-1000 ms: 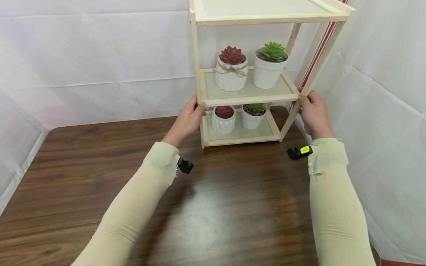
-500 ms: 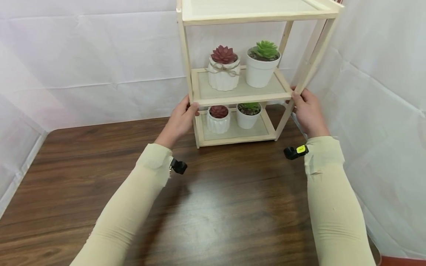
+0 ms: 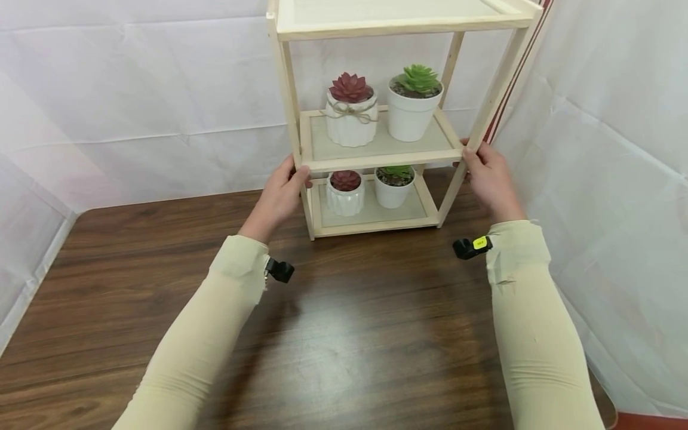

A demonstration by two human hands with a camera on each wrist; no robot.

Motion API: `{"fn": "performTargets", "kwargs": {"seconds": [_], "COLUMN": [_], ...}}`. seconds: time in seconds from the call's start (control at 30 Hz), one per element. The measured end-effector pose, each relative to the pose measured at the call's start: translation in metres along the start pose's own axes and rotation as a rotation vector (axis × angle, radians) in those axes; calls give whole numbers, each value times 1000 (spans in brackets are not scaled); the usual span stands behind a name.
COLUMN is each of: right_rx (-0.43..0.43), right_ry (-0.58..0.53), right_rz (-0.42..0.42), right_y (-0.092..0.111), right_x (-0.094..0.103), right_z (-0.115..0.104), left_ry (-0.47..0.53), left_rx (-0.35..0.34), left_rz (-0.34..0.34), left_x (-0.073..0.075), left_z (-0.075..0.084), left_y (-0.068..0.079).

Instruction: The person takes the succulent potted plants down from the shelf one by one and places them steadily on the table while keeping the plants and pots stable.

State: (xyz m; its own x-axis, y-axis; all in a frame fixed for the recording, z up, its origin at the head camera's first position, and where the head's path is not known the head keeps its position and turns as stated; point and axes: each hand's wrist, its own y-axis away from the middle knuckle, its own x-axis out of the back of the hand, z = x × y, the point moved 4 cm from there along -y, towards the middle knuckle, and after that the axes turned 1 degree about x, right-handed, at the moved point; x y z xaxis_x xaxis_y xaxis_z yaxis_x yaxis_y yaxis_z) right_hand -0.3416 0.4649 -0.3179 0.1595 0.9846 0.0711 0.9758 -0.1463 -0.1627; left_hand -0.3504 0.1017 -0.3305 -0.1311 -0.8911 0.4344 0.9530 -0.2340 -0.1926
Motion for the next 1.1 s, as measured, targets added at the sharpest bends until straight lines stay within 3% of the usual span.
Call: {"fn": "performTargets", "kwargs": {"seconds": [0.3, 0.57, 1.1], "right_rx": [7, -17, 32], "right_ry": [26, 219, 342], "right_rz": [3, 7, 21], "right_y": [1, 2, 1], "right_x": [3, 5, 8], "right_z": [-1, -4, -3], "left_ry": [2, 0, -11], "left_rx": [-4, 18, 14], "left_rz": [9, -1, 22], "left_x": [-3, -2, -2], "left_z": [0, 1, -2], "left_y": [-1, 1, 3]}}
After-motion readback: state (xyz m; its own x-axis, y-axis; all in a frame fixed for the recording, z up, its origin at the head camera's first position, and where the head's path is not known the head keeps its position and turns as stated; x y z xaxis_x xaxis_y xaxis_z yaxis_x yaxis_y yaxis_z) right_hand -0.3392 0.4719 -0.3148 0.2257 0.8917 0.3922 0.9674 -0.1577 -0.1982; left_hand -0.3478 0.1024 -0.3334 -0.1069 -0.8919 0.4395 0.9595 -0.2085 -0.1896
